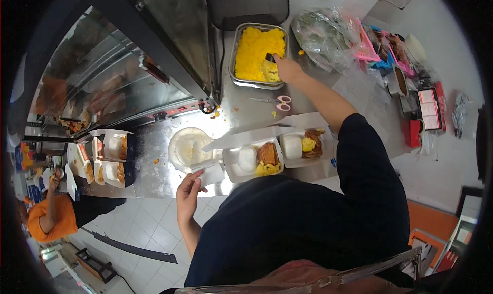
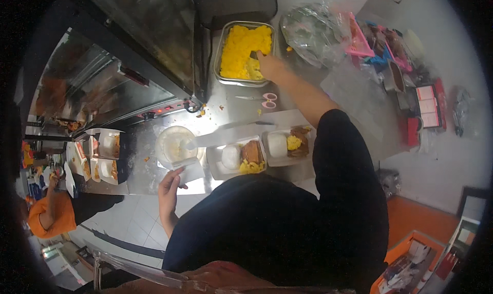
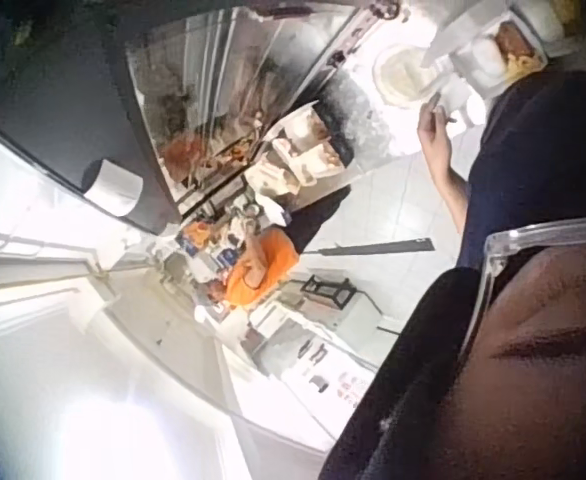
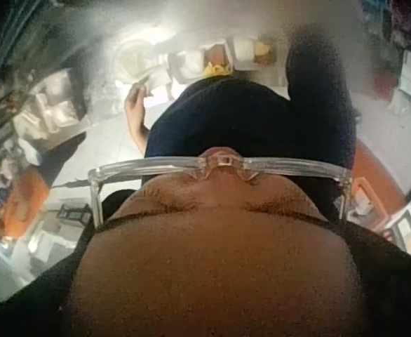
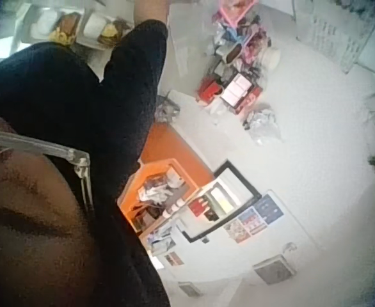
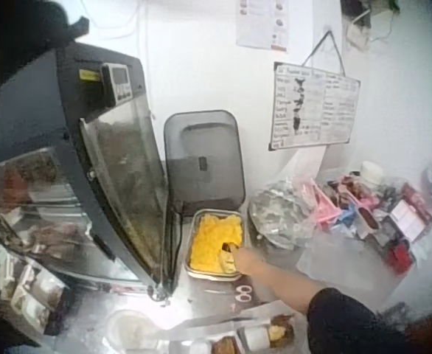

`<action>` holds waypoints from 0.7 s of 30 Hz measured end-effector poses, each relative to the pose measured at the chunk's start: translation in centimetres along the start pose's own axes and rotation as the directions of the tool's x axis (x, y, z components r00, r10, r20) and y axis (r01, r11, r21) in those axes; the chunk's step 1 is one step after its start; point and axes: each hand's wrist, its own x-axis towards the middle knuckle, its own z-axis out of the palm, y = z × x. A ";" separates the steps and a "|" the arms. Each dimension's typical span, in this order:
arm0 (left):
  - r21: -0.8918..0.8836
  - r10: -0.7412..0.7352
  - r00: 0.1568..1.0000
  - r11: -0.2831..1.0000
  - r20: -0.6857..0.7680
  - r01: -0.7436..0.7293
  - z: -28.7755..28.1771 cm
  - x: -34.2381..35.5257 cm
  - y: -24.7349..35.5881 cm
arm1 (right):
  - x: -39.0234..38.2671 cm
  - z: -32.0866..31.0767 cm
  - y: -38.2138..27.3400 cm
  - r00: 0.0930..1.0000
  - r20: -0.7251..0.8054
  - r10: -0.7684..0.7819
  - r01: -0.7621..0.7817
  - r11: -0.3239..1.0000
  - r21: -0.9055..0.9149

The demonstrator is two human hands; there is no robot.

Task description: The person scoops food into containers, labels a box with a pen, seals boxes with tape, and places them into a plastic bag.

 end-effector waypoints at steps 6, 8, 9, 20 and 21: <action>-0.043 -0.114 0.991 0.993 -0.063 0.112 0.3 -0.7 -1.8 | 0.6 3.1 -0.6 0.988 0.107 -0.115 0.139 0.957 -0.254; -0.046 -0.117 0.991 0.992 -0.062 0.114 0.7 -0.5 -1.4 | 1.4 3.5 0.0 0.958 0.203 -0.203 0.252 0.933 -0.258; -0.045 -0.119 0.991 0.992 -0.056 0.116 0.8 -0.5 -1.3 | 2.2 3.2 0.6 0.958 0.204 -0.201 0.251 0.932 -0.260; -0.017 -0.073 0.997 0.997 -0.011 0.073 0.5 -0.3 -1.4 | 0.1 -0.8 5.1 0.779 0.618 -0.103 -0.562 0.321 0.762; -0.018 -0.060 0.998 0.998 0.002 0.060 0.4 -0.2 -1.4 | -0.7 -1.1 5.3 0.785 0.613 -0.090 -0.562 0.311 0.766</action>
